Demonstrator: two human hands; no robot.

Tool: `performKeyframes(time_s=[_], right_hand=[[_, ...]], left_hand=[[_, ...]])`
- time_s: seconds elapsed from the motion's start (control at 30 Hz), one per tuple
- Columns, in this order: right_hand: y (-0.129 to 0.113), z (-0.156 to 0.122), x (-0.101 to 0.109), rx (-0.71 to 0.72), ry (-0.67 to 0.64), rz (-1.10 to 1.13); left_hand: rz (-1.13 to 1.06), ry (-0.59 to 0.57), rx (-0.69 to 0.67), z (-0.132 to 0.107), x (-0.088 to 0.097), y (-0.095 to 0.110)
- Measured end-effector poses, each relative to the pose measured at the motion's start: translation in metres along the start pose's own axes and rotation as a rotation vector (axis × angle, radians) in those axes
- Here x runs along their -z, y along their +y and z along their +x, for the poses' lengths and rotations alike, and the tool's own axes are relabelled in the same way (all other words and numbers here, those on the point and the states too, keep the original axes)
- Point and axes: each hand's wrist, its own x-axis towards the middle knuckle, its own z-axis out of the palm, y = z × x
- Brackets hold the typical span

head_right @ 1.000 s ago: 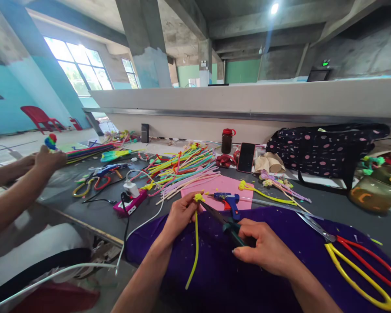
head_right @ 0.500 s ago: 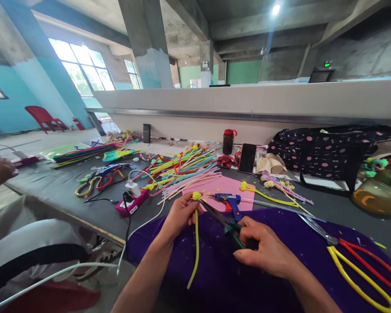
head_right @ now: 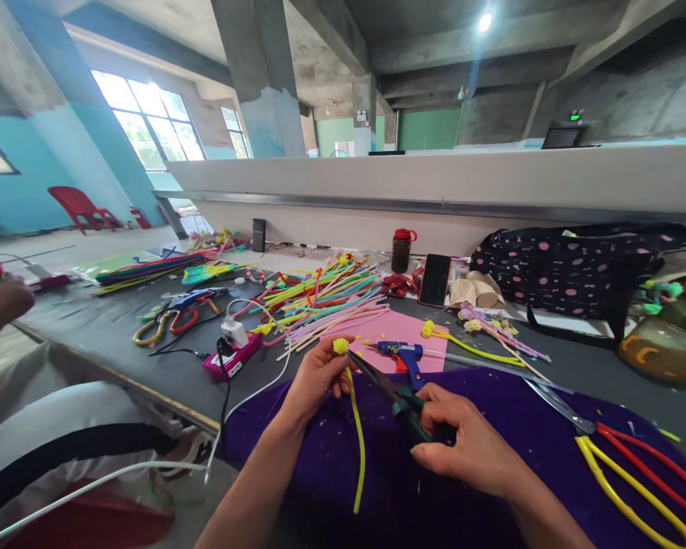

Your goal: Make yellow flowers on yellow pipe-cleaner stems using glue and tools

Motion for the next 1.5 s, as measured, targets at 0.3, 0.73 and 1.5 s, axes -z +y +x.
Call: performKeyframes(time_s=[0.3,0.73,1.5], right_hand=[[0.001,0.002,-0.002,0.000,0.003,-0.001],[0.003,0.002,-0.002,-0.009,-0.006,-0.029],[0.009,0.003,-0.005,0.002,-0.014,-0.043]], left_hand=[[0.246,0.146,-0.150,-0.002,-0.002,-0.006],[0.339,0.154,-0.210,-0.005,-0.004,-0.003],[0.512,0.181,-0.255,-0.005,-0.005,-0.002]])
